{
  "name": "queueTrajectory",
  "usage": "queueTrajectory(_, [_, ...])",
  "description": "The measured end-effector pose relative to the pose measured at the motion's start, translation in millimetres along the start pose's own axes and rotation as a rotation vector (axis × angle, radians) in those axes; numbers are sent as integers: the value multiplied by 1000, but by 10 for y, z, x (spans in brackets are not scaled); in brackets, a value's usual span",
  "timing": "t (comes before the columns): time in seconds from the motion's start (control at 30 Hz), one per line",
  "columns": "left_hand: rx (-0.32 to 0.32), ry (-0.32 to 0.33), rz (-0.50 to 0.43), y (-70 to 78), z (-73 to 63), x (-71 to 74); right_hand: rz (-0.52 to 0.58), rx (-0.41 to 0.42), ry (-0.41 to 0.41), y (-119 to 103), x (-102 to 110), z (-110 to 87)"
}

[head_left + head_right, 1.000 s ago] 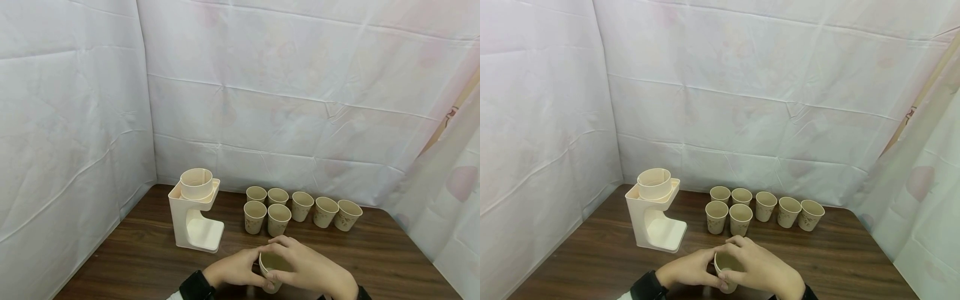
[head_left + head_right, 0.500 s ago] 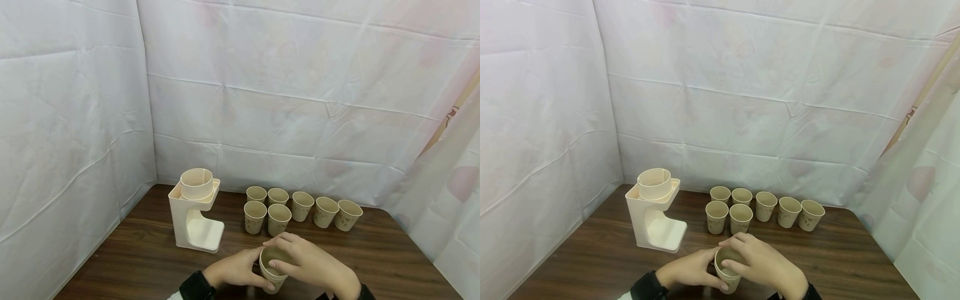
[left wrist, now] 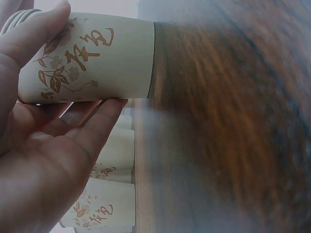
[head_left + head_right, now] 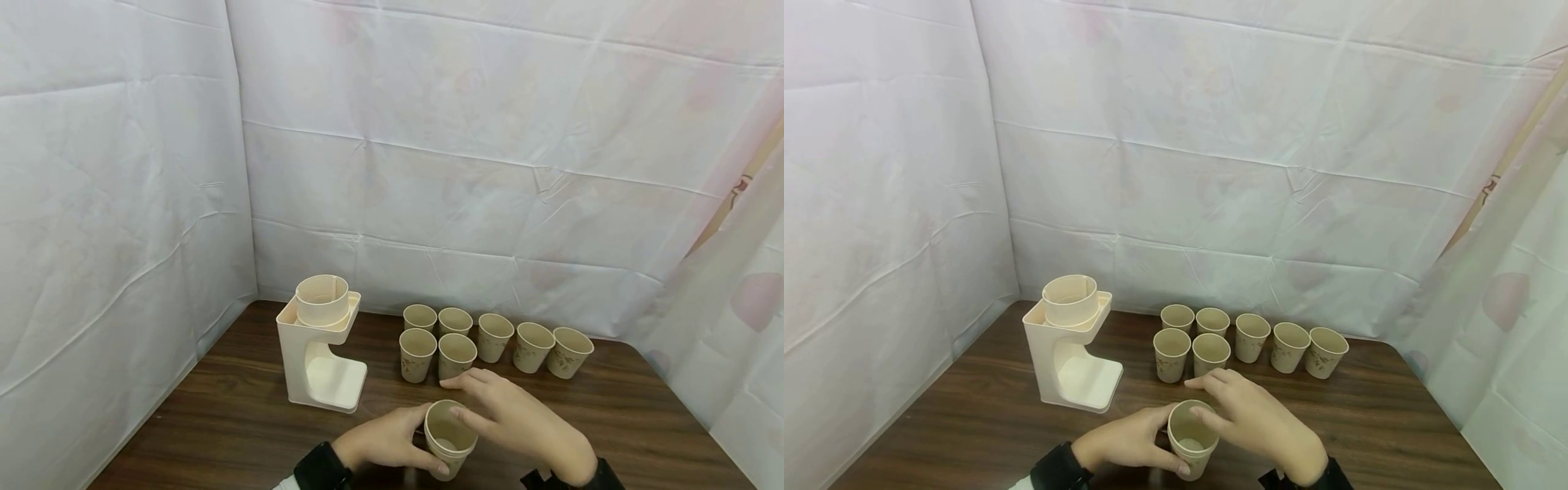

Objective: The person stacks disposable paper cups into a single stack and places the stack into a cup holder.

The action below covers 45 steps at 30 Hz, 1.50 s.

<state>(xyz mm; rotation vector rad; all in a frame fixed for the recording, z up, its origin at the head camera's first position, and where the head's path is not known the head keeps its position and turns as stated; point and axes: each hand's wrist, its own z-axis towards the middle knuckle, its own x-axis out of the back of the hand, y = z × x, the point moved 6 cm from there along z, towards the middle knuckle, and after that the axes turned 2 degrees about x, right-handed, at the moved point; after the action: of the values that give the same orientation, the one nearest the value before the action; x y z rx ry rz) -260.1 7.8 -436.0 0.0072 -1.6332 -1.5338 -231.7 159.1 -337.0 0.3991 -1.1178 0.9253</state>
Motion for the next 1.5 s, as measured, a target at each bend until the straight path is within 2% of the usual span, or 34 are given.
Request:
queueTrajectory(0.17, [-19,3,-13,22,8,3,-20,15,42,41,45,28])
queueTrajectory(0.4, [-15,13,-7,26,8,3,-101,-52,83,209,54,73])
queueTrajectory(0.6, [-14,20,-2,26,11,1,-188,-71,165,356,6,130])
queueTrajectory(0.87, [-32,22,-7,42,12,-2,-208,-85,227,552,-83,136])
queueTrajectory(1.0, [-43,26,10,48,13,1,-212,-95,230,610,-112,159])
queueTrajectory(1.17, [-45,28,18,40,10,6,-180,-148,196,685,-184,213])
queueTrajectory(1.5, [-41,15,-9,13,16,3,-159,-215,149,804,-347,319])
